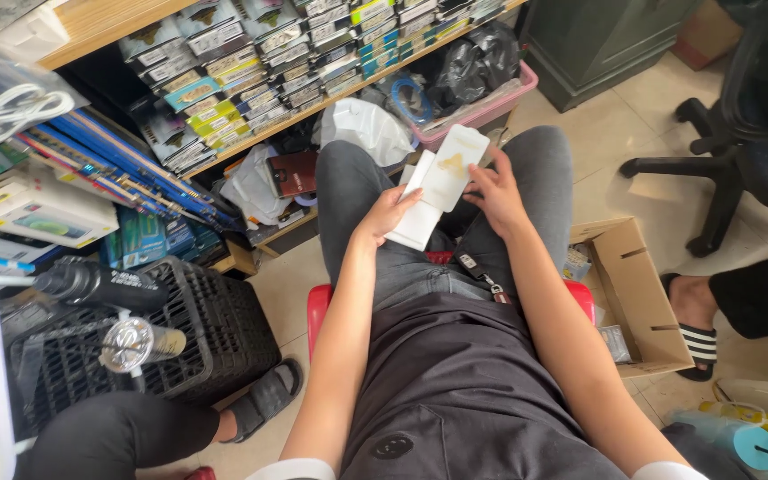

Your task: A person is peeling the protective film off a new screen protector while sitting at a repair station.

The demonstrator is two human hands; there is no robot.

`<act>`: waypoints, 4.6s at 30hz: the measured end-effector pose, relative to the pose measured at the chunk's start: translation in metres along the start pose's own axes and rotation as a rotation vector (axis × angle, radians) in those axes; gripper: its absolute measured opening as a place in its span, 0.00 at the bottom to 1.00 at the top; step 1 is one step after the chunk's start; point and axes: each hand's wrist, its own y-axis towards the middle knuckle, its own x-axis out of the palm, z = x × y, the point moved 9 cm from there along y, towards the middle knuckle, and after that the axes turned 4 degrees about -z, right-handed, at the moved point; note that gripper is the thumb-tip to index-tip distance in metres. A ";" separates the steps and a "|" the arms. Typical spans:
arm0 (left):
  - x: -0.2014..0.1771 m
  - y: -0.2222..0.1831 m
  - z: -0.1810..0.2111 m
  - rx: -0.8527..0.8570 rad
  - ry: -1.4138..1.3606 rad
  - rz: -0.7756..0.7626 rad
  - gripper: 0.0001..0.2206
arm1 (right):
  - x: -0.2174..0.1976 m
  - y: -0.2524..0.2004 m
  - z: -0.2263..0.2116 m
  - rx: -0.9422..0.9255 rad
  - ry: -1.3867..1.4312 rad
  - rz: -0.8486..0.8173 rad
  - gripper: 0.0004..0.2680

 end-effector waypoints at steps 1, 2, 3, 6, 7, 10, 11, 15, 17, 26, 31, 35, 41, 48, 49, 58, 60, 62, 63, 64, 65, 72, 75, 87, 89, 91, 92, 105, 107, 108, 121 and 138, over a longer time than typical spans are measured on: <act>0.005 -0.004 0.007 0.002 -0.001 -0.014 0.10 | 0.003 -0.002 -0.002 -0.006 -0.003 0.012 0.20; 0.008 -0.008 0.012 -0.012 0.024 -0.004 0.10 | 0.010 -0.004 -0.002 -0.001 -0.014 -0.021 0.15; 0.011 -0.011 0.019 -0.024 0.048 0.005 0.10 | 0.016 -0.005 -0.005 0.003 -0.026 -0.053 0.11; 0.012 -0.009 0.013 -0.071 0.050 0.007 0.13 | 0.016 -0.002 -0.002 -0.010 0.001 -0.038 0.09; 0.017 -0.012 0.018 -0.066 0.050 -0.018 0.13 | 0.012 0.001 -0.002 -0.023 -0.005 -0.017 0.09; 0.021 -0.024 0.028 -0.107 0.018 -0.005 0.16 | 0.008 0.006 0.003 -0.028 0.055 -0.018 0.10; 0.023 -0.027 0.034 -0.109 0.054 0.000 0.19 | 0.006 0.006 0.003 -0.031 0.082 -0.022 0.10; 0.035 -0.042 0.056 -0.110 0.097 0.022 0.21 | 0.014 0.003 0.008 -0.008 0.103 -0.052 0.10; 0.027 -0.033 0.044 -0.131 0.093 0.023 0.19 | 0.021 -0.005 0.000 0.015 0.043 -0.112 0.12; 0.014 -0.013 0.026 -0.109 0.100 0.056 0.15 | 0.027 -0.014 -0.013 0.057 -0.033 -0.170 0.13; -0.010 0.008 -0.014 -0.105 0.120 0.041 0.15 | 0.005 -0.012 -0.021 0.030 0.152 0.020 0.15; 0.002 -0.003 -0.001 -0.154 0.105 0.035 0.15 | 0.000 -0.013 -0.022 0.012 0.252 0.089 0.13; 0.005 -0.005 0.001 -0.158 0.090 0.037 0.15 | 0.008 -0.005 -0.012 -0.002 0.097 -0.006 0.14; 0.004 -0.005 0.007 -0.114 0.081 0.060 0.15 | 0.012 -0.011 -0.023 -0.010 0.083 0.009 0.12; 0.003 -0.005 0.006 -0.115 0.081 0.064 0.15 | 0.011 -0.011 -0.024 -0.008 0.084 0.006 0.12; 0.003 -0.005 0.002 -0.147 0.108 0.065 0.15 | 0.006 -0.010 -0.023 -0.015 0.110 0.045 0.13; 0.002 -0.005 0.002 -0.137 0.111 0.079 0.15 | 0.009 -0.009 -0.020 -0.022 0.072 0.036 0.13; -0.003 0.001 -0.004 -0.132 0.144 0.075 0.17 | 0.004 -0.008 -0.025 -0.052 0.107 0.077 0.12; -0.006 0.001 -0.008 -0.131 0.179 0.069 0.19 | 0.000 -0.008 -0.027 -0.081 0.144 0.121 0.11; 0.005 -0.003 0.004 -0.138 0.176 0.079 0.19 | -0.009 0.000 -0.016 -0.070 0.145 0.114 0.11; 0.012 -0.012 0.015 -0.154 0.243 0.089 0.28 | -0.018 0.008 -0.002 -0.064 0.231 0.148 0.10; 0.044 -0.041 0.057 -0.138 0.351 0.079 0.34 | 0.004 -0.010 -0.023 -0.054 0.115 0.113 0.08; 0.034 -0.026 0.038 -0.096 0.371 0.099 0.34 | -0.004 0.006 -0.005 -0.106 0.093 0.095 0.08; 0.020 -0.013 0.028 -0.019 0.274 0.022 0.18 | 0.031 -0.026 -0.037 -0.002 -0.070 -0.060 0.10; 0.013 -0.003 0.016 -0.020 0.244 0.009 0.16 | 0.031 -0.021 -0.025 0.012 -0.096 -0.112 0.11; 0.011 0.001 0.010 -0.022 0.214 -0.004 0.14 | 0.036 -0.024 -0.025 0.026 -0.123 -0.162 0.12; 0.012 0.000 0.009 -0.031 0.176 -0.001 0.14 | 0.038 -0.028 -0.037 -0.027 -0.127 -0.161 0.15; 0.013 -0.005 0.018 -0.033 0.137 0.045 0.12 | 0.031 -0.020 -0.024 -0.144 -0.218 -0.255 0.35; 0.017 -0.011 0.024 -0.038 0.141 0.041 0.12 | 0.028 -0.015 -0.019 -0.134 -0.211 -0.251 0.33; 0.020 -0.013 0.027 -0.043 0.145 0.036 0.13 | 0.027 -0.012 -0.016 -0.125 -0.205 -0.246 0.30; 0.006 -0.003 0.009 -0.049 0.158 0.039 0.13 | 0.032 -0.015 -0.017 -0.118 -0.179 -0.318 0.32; -0.020 0.002 -0.007 -0.043 0.098 0.137 0.26 | -0.007 0.006 -0.006 -0.101 -0.074 -0.159 0.12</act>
